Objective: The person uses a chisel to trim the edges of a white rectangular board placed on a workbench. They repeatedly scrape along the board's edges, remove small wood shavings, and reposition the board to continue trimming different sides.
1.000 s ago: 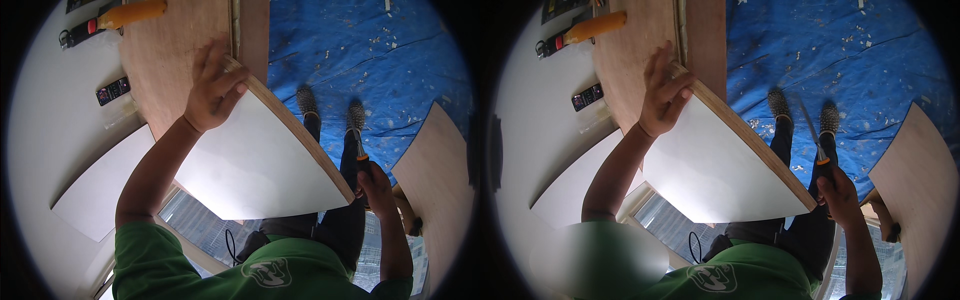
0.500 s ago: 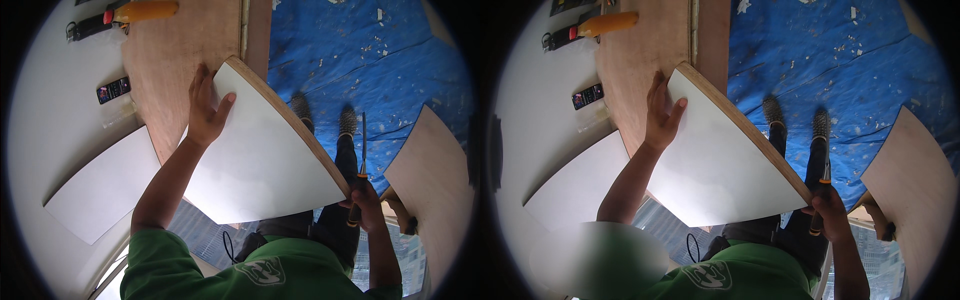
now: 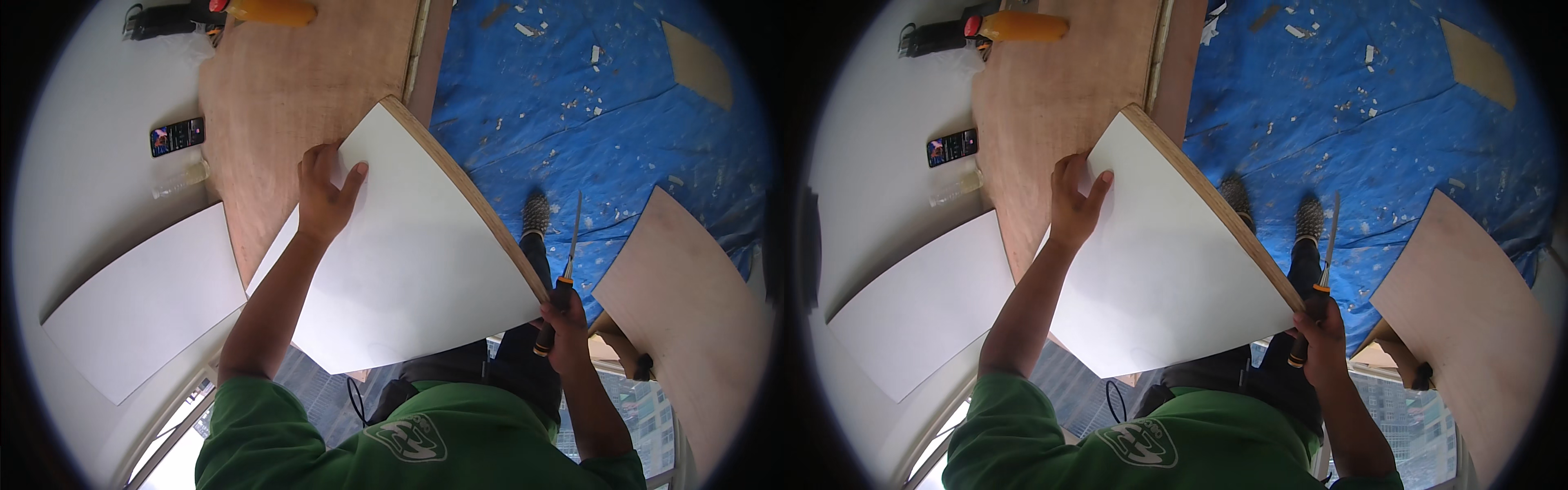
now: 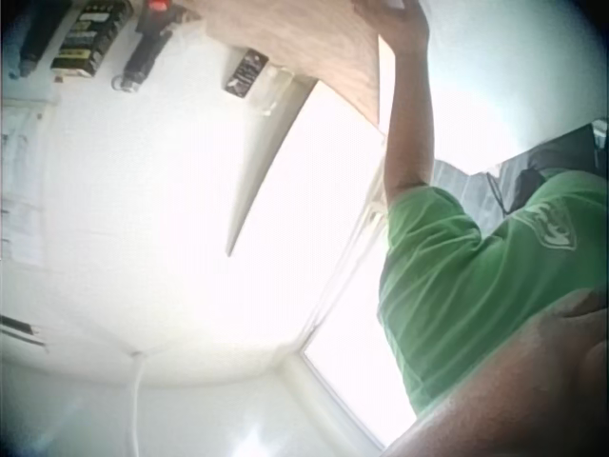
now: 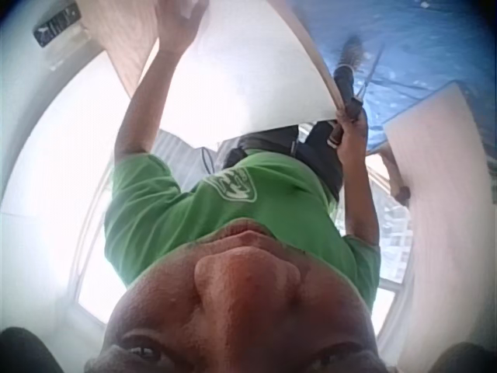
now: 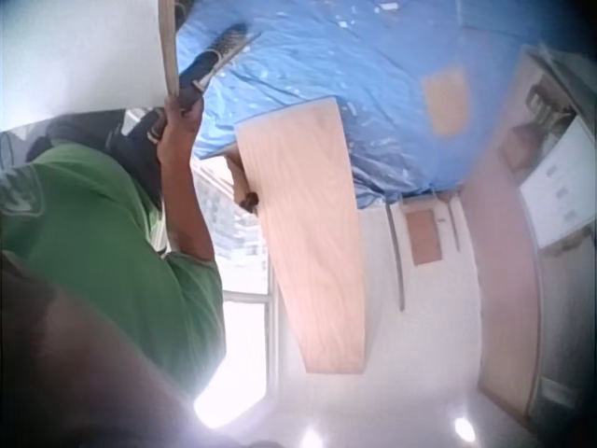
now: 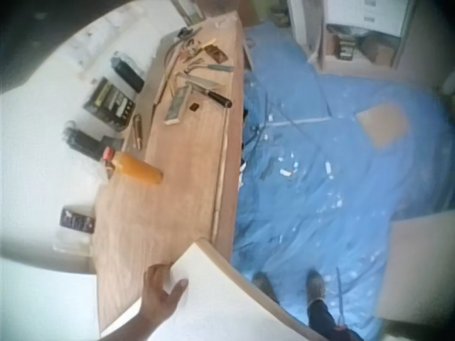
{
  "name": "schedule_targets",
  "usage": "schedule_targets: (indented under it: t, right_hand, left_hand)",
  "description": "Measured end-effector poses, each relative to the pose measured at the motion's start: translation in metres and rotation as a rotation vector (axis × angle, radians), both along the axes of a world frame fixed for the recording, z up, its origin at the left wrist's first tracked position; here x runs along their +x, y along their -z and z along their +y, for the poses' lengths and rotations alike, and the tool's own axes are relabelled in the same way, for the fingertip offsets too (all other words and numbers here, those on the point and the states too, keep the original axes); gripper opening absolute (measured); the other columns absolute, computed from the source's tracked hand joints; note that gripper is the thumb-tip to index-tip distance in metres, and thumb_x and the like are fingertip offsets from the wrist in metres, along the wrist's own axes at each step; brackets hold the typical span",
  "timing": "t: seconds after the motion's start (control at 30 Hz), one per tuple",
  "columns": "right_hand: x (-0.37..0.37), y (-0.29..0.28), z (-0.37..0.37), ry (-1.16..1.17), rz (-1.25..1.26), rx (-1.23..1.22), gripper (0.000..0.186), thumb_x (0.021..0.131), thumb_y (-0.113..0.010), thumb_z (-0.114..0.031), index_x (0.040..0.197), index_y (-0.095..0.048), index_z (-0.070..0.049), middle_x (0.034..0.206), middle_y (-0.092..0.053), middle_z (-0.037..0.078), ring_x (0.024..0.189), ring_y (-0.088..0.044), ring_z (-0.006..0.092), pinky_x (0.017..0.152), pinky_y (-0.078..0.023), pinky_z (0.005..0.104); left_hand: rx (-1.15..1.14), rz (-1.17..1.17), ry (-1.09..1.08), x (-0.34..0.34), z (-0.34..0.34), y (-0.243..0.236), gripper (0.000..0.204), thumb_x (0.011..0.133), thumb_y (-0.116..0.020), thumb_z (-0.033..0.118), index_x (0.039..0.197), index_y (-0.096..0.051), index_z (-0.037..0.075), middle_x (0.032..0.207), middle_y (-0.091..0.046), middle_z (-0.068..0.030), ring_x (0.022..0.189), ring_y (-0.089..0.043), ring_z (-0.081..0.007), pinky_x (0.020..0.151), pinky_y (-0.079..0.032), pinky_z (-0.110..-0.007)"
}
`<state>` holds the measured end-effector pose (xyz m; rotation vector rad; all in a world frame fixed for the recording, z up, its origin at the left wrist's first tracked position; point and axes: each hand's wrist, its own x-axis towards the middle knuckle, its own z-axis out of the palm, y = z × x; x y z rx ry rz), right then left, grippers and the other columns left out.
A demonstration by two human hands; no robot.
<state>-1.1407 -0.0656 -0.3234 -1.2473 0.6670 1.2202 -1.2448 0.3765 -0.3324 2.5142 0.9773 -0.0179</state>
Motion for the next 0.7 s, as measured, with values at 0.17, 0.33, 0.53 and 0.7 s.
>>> schedule_targets:
  t: [0.17,0.33,0.53,0.7]
  right_hand:
    - [-0.005,-0.003,0.003,0.05,0.008,-0.039,0.035,0.094,-0.074,-0.009,0.123,-0.056,-0.008,0.111,-0.065,0.008,0.103,-0.069,0.0228,0.095,-0.059,0.0448]
    - [-0.006,-0.014,0.005,0.068,0.001,-0.055,0.034,0.093,-0.075,-0.009,0.121,-0.056,-0.009,0.109,-0.065,0.007,0.101,-0.069,0.0223,0.093,-0.059,0.0448]
    - [-0.009,-0.041,0.016,0.114,-0.011,-0.041,0.034,0.092,-0.075,-0.008,0.12,-0.056,-0.011,0.109,-0.065,0.006,0.099,-0.069,0.0221,0.09,-0.061,0.0443]
    - [-0.015,-0.055,0.022,0.003,-0.061,0.019,0.035,0.093,-0.076,-0.006,0.122,-0.056,-0.011,0.109,-0.063,0.004,0.099,-0.067,0.0212,0.089,-0.059,0.0442]
  left_hand:
    - [-0.17,0.031,-0.011,0.007,0.022,-0.008,0.057,0.094,-0.081,0.046,0.121,-0.064,-0.001,0.119,-0.064,-0.0187,0.112,-0.061,-0.0355,0.098,-0.051,-0.046]
    - [-0.4,0.236,-0.061,0.031,0.048,-0.037,0.066,0.091,-0.083,0.049,0.125,-0.064,-0.004,0.119,-0.071,-0.0184,0.113,-0.067,-0.0284,0.097,-0.054,-0.042]
    - [-0.591,0.265,-0.04,0.019,0.076,-0.06,0.08,0.084,-0.087,0.056,0.134,-0.064,-0.002,0.117,-0.074,-0.0165,0.113,-0.069,-0.0251,0.102,-0.053,-0.038]
    - [-0.343,0.187,-0.047,-0.011,0.069,-0.094,0.082,0.079,-0.089,0.057,0.13,-0.068,-0.004,0.116,-0.077,-0.0215,0.109,-0.074,-0.0294,0.097,-0.056,-0.039]
